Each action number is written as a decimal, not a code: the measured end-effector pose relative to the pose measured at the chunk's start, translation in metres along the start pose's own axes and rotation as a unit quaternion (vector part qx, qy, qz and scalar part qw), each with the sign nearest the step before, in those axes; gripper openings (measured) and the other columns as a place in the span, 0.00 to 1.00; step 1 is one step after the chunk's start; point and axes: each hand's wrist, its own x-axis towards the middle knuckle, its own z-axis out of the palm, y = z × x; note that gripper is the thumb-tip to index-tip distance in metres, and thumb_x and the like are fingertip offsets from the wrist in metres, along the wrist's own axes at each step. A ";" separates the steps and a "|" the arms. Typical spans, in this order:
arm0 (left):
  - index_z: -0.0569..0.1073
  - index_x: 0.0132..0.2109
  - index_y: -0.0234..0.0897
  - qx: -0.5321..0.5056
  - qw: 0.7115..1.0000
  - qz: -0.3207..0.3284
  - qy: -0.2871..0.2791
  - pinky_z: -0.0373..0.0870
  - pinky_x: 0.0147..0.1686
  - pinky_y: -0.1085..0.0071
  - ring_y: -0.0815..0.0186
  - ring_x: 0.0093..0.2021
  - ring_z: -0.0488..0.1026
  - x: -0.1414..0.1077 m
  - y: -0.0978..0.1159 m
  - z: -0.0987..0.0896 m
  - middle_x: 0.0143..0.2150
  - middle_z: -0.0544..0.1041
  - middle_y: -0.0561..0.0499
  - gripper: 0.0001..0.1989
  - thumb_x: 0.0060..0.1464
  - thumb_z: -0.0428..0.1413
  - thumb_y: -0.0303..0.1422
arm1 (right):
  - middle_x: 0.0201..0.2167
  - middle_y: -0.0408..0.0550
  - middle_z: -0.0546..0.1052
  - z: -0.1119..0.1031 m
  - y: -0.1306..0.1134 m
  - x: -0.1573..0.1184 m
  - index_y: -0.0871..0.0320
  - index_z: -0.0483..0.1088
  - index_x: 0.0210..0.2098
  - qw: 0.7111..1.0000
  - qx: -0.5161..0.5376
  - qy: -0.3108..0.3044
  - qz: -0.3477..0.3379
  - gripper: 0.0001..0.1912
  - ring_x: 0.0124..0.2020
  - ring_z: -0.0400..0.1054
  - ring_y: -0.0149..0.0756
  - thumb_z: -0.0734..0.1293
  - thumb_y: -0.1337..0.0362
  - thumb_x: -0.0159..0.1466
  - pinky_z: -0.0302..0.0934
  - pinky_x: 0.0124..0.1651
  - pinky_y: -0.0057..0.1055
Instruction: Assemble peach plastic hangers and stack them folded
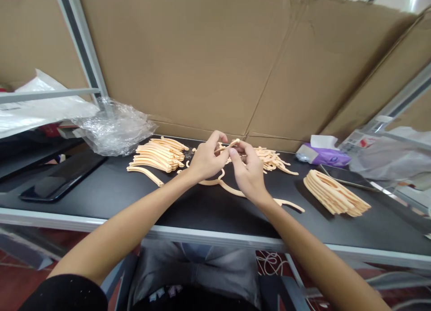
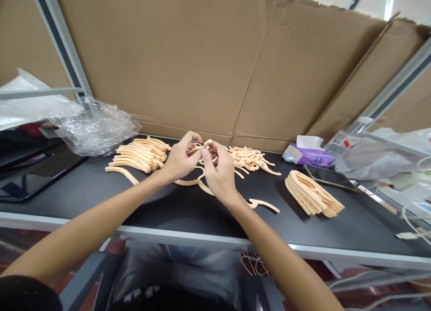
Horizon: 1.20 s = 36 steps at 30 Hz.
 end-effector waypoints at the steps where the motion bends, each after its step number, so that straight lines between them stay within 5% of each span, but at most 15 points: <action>1: 0.67 0.44 0.40 0.002 1.000 0.010 -0.002 0.55 0.24 0.75 0.73 0.20 0.59 0.001 0.002 -0.003 0.20 0.62 0.62 0.08 0.57 0.54 0.30 | 0.38 0.48 0.77 0.000 0.000 -0.002 0.57 0.68 0.51 1.000 0.007 0.007 0.011 0.17 0.36 0.70 0.36 0.65 0.55 0.66 0.66 0.40 0.35; 3: 0.68 0.44 0.40 0.009 0.999 0.036 0.017 0.54 0.24 0.75 0.73 0.20 0.57 0.003 0.006 -0.010 0.20 0.58 0.62 0.05 0.60 0.53 0.33 | 0.36 0.47 0.76 0.000 0.001 -0.004 0.57 0.66 0.54 1.000 0.006 0.003 0.019 0.18 0.34 0.69 0.36 0.65 0.56 0.67 0.66 0.38 0.35; 6: 0.71 0.41 0.38 0.024 0.997 0.058 0.043 0.55 0.25 0.75 0.73 0.22 0.56 0.003 0.005 -0.026 0.21 0.58 0.61 0.08 0.62 0.54 0.38 | 0.37 0.50 0.76 0.001 0.004 -0.010 0.58 0.71 0.48 0.990 -0.071 -0.104 -0.063 0.12 0.38 0.70 0.39 0.64 0.61 0.68 0.66 0.44 0.38; 10: 0.76 0.38 0.36 0.049 0.998 0.026 -0.017 0.58 0.28 0.75 0.72 0.27 0.63 -0.003 -0.011 -0.058 0.28 0.72 0.55 0.14 0.62 0.55 0.42 | 0.42 0.54 0.76 0.007 0.006 -0.020 0.59 0.76 0.47 0.911 -0.207 -0.287 -0.212 0.12 0.45 0.67 0.42 0.63 0.63 0.69 0.62 0.52 0.42; 14: 0.76 0.34 0.34 0.129 0.990 -0.004 -0.050 0.58 0.28 0.74 0.71 0.26 0.62 -0.008 -0.022 -0.081 0.25 0.71 0.55 0.16 0.61 0.54 0.43 | 0.41 0.53 0.76 0.005 0.007 -0.021 0.57 0.75 0.52 0.858 -0.266 -0.372 -0.236 0.16 0.44 0.65 0.40 0.59 0.67 0.71 0.61 0.50 0.40; 19: 0.75 0.31 0.34 0.170 0.971 0.002 -0.166 0.55 0.26 0.74 0.71 0.25 0.61 -0.010 -0.019 -0.082 0.22 0.67 0.56 0.17 0.60 0.53 0.42 | 0.43 0.52 0.76 -0.013 0.012 -0.009 0.57 0.78 0.44 0.863 -0.265 -0.372 -0.216 0.17 0.48 0.65 0.42 0.61 0.76 0.64 0.59 0.54 0.42; 27: 0.78 0.38 0.34 0.157 0.956 0.009 -0.248 0.60 0.29 0.74 0.67 0.30 0.70 -0.011 -0.015 -0.081 0.32 0.77 0.52 0.14 0.59 0.52 0.39 | 0.42 0.52 0.77 0.009 0.011 -0.020 0.57 0.77 0.47 0.889 -0.209 -0.358 -0.196 0.11 0.46 0.68 0.41 0.65 0.62 0.69 0.62 0.51 0.41; 36: 0.76 0.35 0.36 0.181 0.908 -0.023 -0.376 0.58 0.28 0.75 0.70 0.29 0.68 -0.009 -0.015 -0.088 0.29 0.75 0.55 0.08 0.54 0.53 0.32 | 0.40 0.51 0.75 0.002 0.022 -0.016 0.60 0.74 0.38 0.898 -0.198 -0.362 -0.155 0.05 0.45 0.66 0.40 0.65 0.68 0.68 0.61 0.52 0.40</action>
